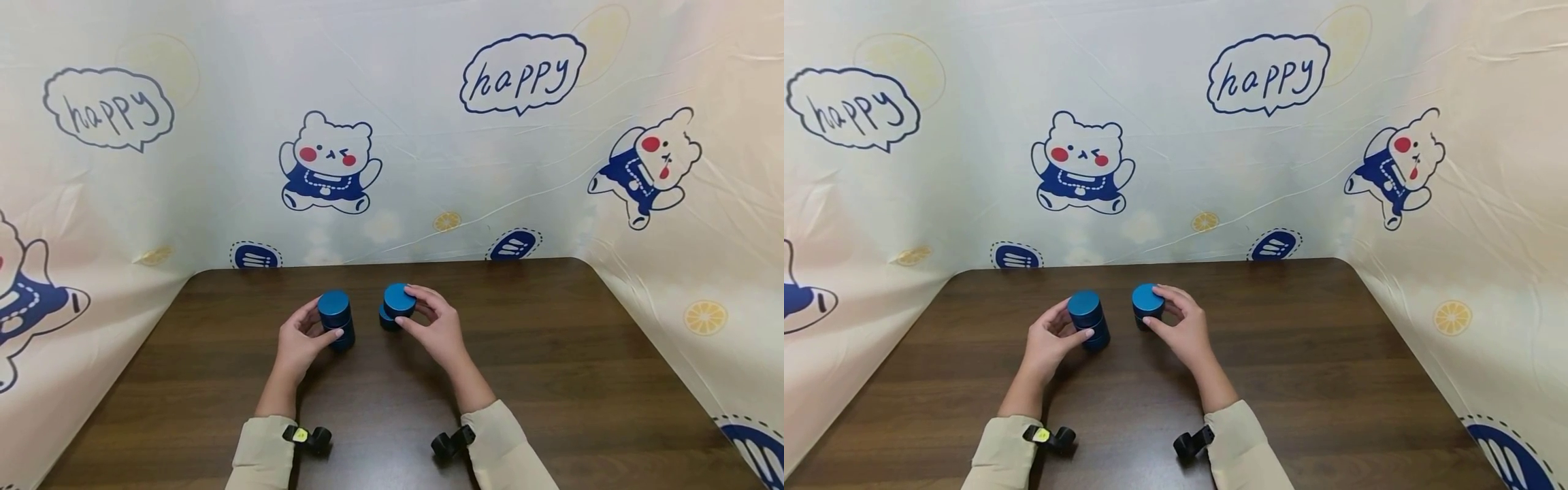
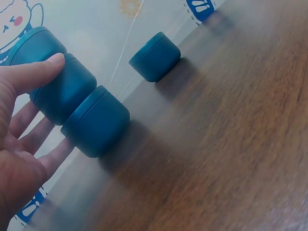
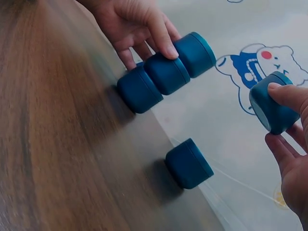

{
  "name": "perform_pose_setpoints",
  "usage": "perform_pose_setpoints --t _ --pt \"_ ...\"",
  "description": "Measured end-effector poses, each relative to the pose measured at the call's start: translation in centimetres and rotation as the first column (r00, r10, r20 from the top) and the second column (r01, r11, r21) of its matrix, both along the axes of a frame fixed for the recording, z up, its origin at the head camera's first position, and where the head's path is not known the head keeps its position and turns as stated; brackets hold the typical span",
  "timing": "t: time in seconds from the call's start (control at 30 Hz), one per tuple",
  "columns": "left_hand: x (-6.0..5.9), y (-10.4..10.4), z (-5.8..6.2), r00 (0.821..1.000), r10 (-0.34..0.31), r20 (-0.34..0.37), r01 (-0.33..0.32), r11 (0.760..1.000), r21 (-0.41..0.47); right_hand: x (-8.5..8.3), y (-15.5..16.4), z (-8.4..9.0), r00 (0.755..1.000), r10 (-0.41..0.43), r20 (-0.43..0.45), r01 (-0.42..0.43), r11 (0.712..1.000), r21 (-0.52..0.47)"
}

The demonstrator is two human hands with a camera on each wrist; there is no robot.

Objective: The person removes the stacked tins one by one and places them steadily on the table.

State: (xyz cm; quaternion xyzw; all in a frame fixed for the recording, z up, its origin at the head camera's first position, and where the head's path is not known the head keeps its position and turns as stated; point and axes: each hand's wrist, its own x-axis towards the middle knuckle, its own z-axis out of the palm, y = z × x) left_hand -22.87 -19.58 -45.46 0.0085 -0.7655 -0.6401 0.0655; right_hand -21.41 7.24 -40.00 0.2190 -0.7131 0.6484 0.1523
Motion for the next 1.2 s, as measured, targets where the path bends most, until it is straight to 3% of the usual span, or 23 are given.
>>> perform_pose_setpoints --t 0.5,0.83,1.07,1.2 --pt "-0.1 0.1 0.1 1.000 0.001 0.018 -0.001 1.000 -0.001 -1.0 2.0 -1.0 0.996 -0.090 0.020 0.090 0.996 -0.022" --pt "-0.1 0.1 0.2 1.000 0.013 0.019 -0.013 1.000 -0.006 -1.6 2.9 -1.8 0.981 -0.157 0.114 0.159 0.987 -0.008" --pt "-0.1 0.1 0.1 1.000 0.012 0.016 -0.012 1.000 -0.005 -4.2 3.9 -5.4 0.958 -0.197 0.209 0.201 0.979 0.002" --pt "0.0 0.1 0.1 1.000 0.010 0.003 -0.010 1.000 0.000 -4.7 4.3 -6.3 0.941 -0.227 0.249 0.226 0.974 0.036"
